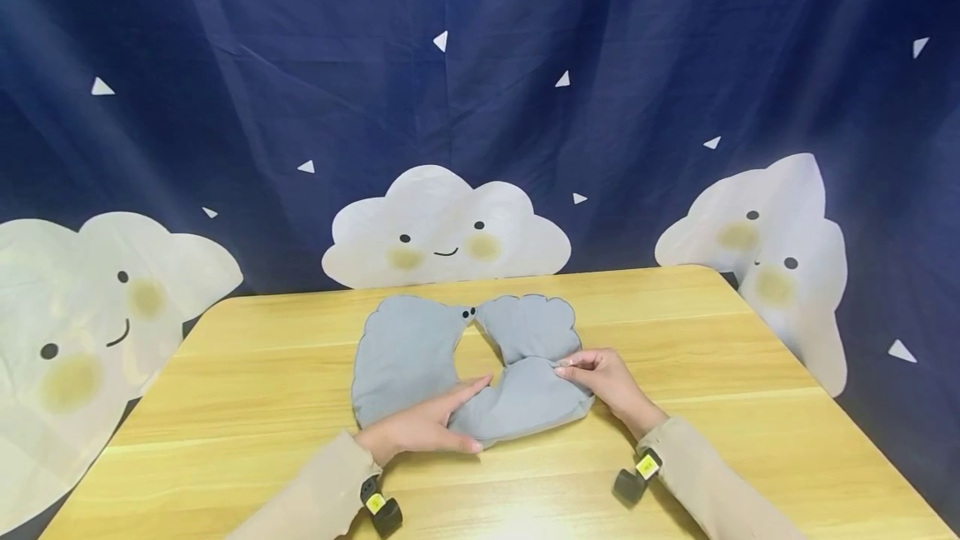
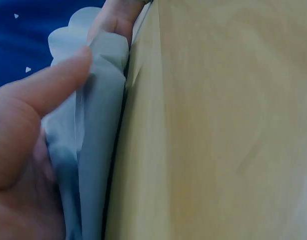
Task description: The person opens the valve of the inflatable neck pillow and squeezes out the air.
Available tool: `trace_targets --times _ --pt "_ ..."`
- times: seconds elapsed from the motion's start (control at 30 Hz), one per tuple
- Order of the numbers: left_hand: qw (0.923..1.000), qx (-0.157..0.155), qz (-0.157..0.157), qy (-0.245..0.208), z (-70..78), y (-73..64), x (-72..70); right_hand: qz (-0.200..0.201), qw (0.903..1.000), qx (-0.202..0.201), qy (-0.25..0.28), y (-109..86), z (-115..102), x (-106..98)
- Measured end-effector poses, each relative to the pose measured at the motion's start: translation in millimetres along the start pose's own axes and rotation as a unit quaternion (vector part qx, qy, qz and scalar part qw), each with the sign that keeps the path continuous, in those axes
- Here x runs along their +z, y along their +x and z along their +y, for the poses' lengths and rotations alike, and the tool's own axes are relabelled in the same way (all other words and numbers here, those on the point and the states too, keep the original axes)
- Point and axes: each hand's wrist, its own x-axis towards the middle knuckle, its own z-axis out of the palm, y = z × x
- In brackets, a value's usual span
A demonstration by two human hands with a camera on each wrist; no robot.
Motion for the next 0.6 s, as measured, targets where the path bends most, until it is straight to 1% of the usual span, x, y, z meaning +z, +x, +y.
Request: trace_targets --times 0.07,0.13,0.37,0.6 --pt "0.9996 0.002 0.001 0.027 -0.1 1.1 2.2 0.000 1.0000 0.002 0.000 -0.2 0.1 -0.2" --pt "0.9991 0.001 0.002 0.042 0.5 1.8 4.0 0.002 1.0000 0.005 0.001 -0.5 0.3 -0.1" --pt "0.9983 -0.018 0.013 0.054 3.4 2.3 8.6 0.003 1.0000 0.005 0.004 -0.3 0.6 0.1" --pt "0.9973 -0.008 0.017 0.071 7.9 1.8 9.3 0.001 1.0000 0.001 0.002 0.4 1.2 -0.3"
